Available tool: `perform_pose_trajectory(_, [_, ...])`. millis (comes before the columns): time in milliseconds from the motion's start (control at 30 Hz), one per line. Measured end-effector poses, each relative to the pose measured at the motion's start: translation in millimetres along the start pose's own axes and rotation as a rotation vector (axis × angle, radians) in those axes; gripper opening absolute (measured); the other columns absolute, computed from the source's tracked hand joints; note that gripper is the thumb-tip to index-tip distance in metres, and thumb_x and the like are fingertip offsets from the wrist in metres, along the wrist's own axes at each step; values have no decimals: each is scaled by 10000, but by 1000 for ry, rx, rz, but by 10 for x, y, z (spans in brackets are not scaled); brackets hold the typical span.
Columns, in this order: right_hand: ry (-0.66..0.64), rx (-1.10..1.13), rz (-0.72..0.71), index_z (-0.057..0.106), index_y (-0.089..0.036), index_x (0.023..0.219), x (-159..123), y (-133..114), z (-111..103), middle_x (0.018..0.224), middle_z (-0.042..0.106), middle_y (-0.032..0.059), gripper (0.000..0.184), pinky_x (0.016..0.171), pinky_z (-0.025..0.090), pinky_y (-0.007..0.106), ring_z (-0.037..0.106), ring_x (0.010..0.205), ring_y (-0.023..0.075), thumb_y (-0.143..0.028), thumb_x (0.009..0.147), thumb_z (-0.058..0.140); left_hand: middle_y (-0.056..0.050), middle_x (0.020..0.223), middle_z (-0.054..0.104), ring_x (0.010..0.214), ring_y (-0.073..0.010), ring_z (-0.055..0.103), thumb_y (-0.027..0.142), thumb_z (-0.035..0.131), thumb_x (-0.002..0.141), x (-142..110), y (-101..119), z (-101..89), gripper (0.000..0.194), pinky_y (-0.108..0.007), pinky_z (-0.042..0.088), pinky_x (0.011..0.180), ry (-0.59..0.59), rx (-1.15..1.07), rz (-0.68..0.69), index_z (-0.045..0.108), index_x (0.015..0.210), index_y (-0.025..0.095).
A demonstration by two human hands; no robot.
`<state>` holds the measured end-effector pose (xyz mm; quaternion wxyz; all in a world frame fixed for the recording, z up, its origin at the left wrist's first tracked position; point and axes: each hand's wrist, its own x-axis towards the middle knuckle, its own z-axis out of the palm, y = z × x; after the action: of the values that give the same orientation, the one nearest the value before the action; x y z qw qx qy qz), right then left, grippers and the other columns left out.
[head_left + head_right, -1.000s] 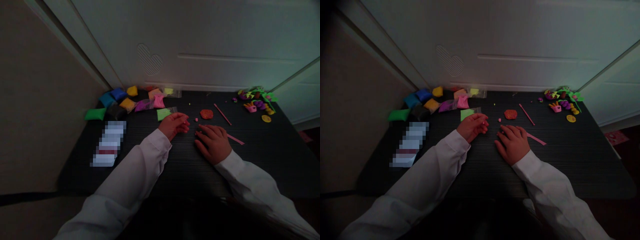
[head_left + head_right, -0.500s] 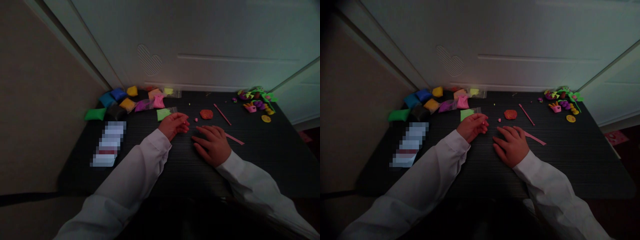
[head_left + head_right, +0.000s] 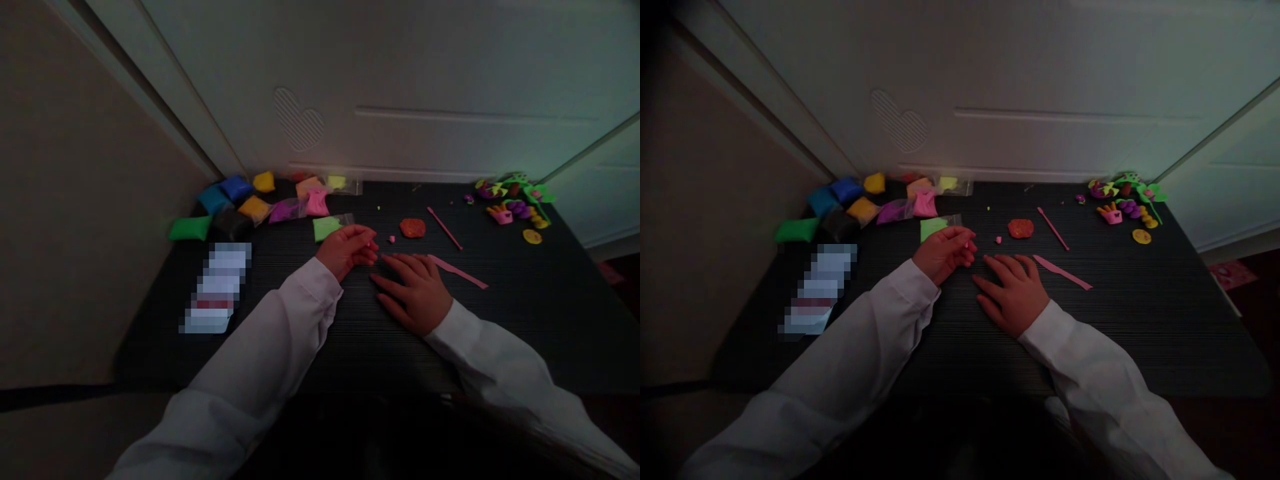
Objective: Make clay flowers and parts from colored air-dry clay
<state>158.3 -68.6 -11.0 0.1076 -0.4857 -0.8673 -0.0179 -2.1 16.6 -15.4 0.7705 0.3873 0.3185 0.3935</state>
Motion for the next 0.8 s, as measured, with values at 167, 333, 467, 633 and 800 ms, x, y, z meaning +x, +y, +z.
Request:
perform_pose_trajectory(167, [20, -32, 86, 501, -191, 1122, 17, 17, 15, 1259, 414, 100, 407, 899, 218, 472, 335, 1127, 263, -402, 793, 386, 14, 610, 578, 466, -65, 551, 247, 569, 690, -3, 2, 0, 164, -174, 450, 442, 7, 6, 1, 516, 785, 125])
perform_pose_trajectory(333, [74, -19, 54, 581, -227, 1012, -23, 76, -21, 1200, 485, 49, 296, 914, 215, 456, 374, 1093, 242, -339, 783, 430, 19, 609, 579, 468, -61, 549, 257, 567, 691, -3, -2, -13, 166, -173, 447, 447, 12, 15, -4, 516, 790, 133])
perform_pose_trajectory(467, [126, -4, 64, 558, -195, 1050, -37, 84, -35, 1149, 526, 62, 318, 911, 233, 435, 400, 1065, 230, -310, 775, 447, 18, 608, 578, 466, -62, 548, 256, 570, 688, -5, 5, -3, 169, -174, 447, 444, 14, 14, -6, 515, 788, 131])
perform_pose_trajectory(633, [51, 3, 15, 564, -283, 1033, -31, 44, -22, 1217, 462, 47, 292, 909, 209, 457, 367, 1106, 239, -345, 784, 427, 14, 607, 576, 466, -65, 550, 251, 570, 689, -6, 10, 12, 169, -175, 448, 441, 13, 12, -8, 513, 788, 127])
perform_pose_trajectory(800, [28, -41, 62, 495, -227, 1128, -8, 46, 17, 1245, 431, 86, 384, 892, 216, 471, 350, 1112, 257, -379, 787, 408, 15, 608, 576, 464, -63, 549, 258, 574, 685, -7, 4, 6, 178, -172, 446, 439, 16, 18, -6, 510, 789, 128])
